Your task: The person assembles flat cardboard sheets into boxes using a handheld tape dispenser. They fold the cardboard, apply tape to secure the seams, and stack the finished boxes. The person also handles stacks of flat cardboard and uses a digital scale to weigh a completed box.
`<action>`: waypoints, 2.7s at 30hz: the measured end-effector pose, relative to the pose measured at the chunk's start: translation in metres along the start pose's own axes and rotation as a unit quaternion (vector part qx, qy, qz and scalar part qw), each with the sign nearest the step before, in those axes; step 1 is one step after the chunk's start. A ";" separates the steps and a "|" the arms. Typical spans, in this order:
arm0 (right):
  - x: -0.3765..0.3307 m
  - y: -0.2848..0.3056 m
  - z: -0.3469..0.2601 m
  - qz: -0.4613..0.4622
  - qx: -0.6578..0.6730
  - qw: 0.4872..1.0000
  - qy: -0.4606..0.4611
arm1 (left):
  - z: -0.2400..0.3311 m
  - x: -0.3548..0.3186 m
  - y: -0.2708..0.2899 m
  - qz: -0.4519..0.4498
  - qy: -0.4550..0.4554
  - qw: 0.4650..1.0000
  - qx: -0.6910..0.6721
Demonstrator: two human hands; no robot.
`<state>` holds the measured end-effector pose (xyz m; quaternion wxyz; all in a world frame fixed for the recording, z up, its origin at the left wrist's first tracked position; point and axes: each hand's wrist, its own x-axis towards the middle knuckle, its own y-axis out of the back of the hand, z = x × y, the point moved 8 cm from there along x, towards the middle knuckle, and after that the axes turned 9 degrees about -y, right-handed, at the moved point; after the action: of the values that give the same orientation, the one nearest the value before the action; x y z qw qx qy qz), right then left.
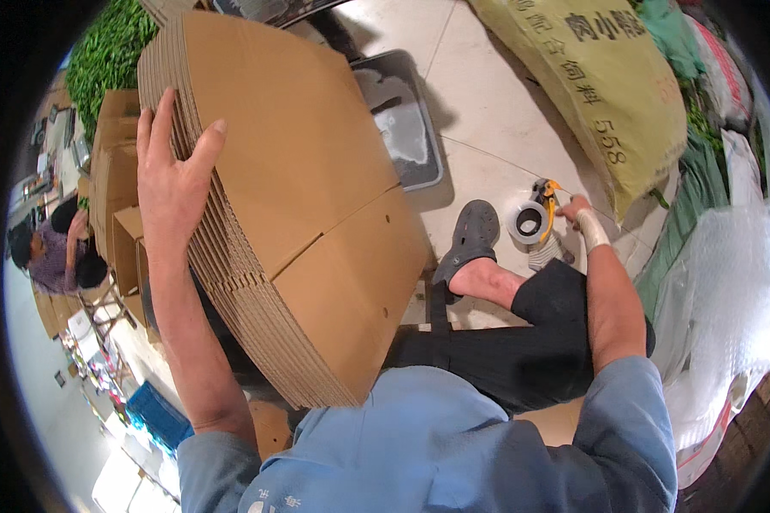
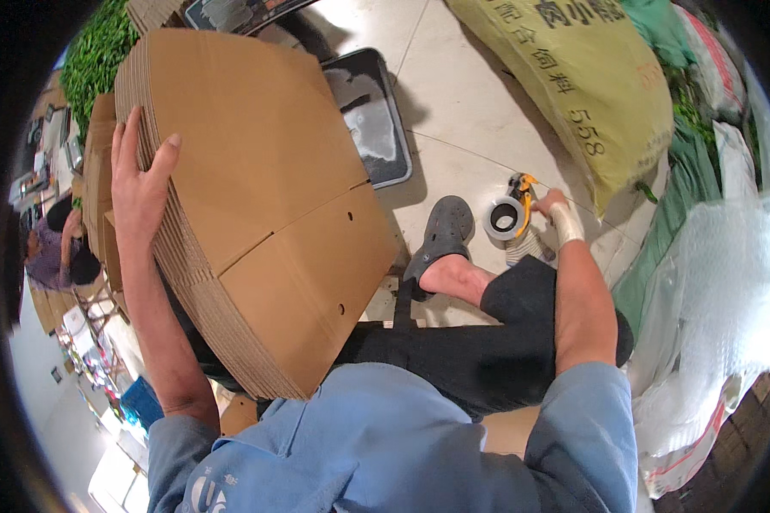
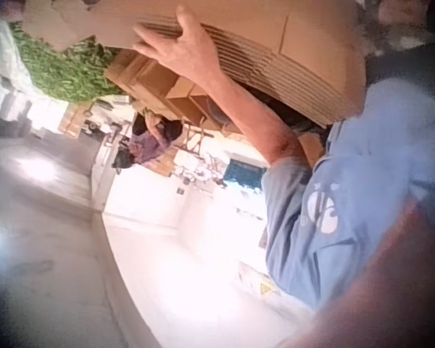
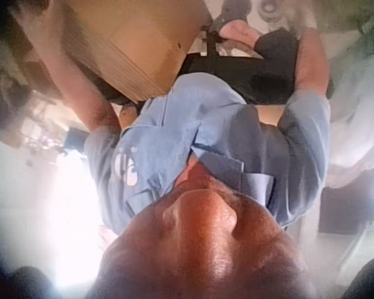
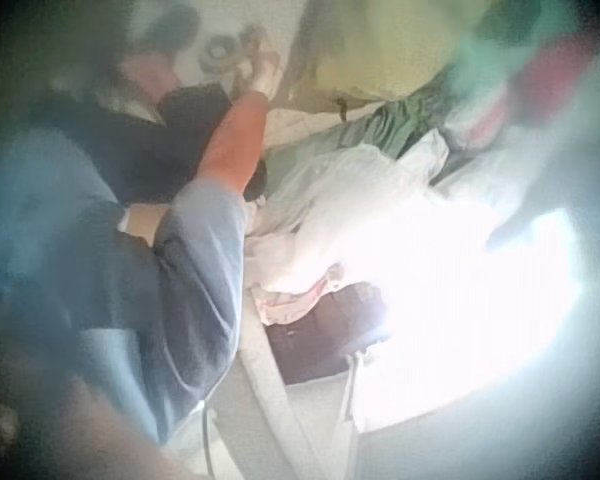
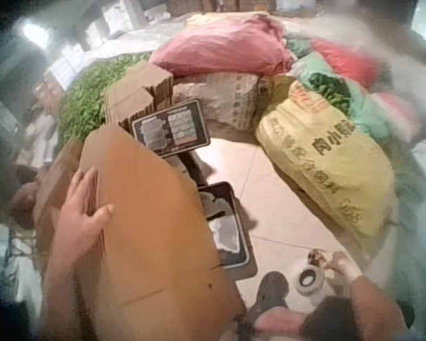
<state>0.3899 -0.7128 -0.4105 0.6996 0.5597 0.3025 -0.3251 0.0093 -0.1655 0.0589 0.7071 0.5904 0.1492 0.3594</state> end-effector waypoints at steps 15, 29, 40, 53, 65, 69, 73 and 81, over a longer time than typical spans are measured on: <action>-0.112 0.016 -0.156 0.102 0.229 0.910 0.330 | 0.001 0.001 0.004 0.036 -0.022 0.999 0.005; -0.344 0.103 -0.418 -0.093 0.361 0.777 0.507 | -0.014 -0.013 0.011 -0.023 0.016 0.998 0.059; -0.355 0.098 -0.436 -0.058 0.285 0.780 0.553 | -0.017 -0.016 0.012 -0.008 -0.035 0.997 0.062; -0.363 0.102 -0.444 0.028 0.187 0.797 0.574 | -0.018 -0.013 0.013 0.023 -0.041 0.997 0.061; -0.359 0.076 -0.410 -0.016 0.184 0.815 0.549 | -0.022 -0.013 0.010 0.032 -0.054 0.996 0.057; -0.354 0.072 -0.406 -0.004 0.207 0.795 0.570 | -0.020 -0.009 0.009 0.037 -0.061 0.996 0.057; -0.355 0.073 -0.409 0.017 0.181 0.805 0.564 | -0.022 -0.011 0.008 0.041 -0.067 0.995 0.066; -0.358 0.071 -0.420 0.011 0.136 0.799 0.585 | -0.020 -0.010 0.007 0.041 -0.063 0.996 0.057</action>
<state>0.2049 -0.2478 -0.1669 0.3101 0.7361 0.6007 0.0345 -0.0130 -0.1575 0.0585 0.6649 0.6566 0.1004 0.3416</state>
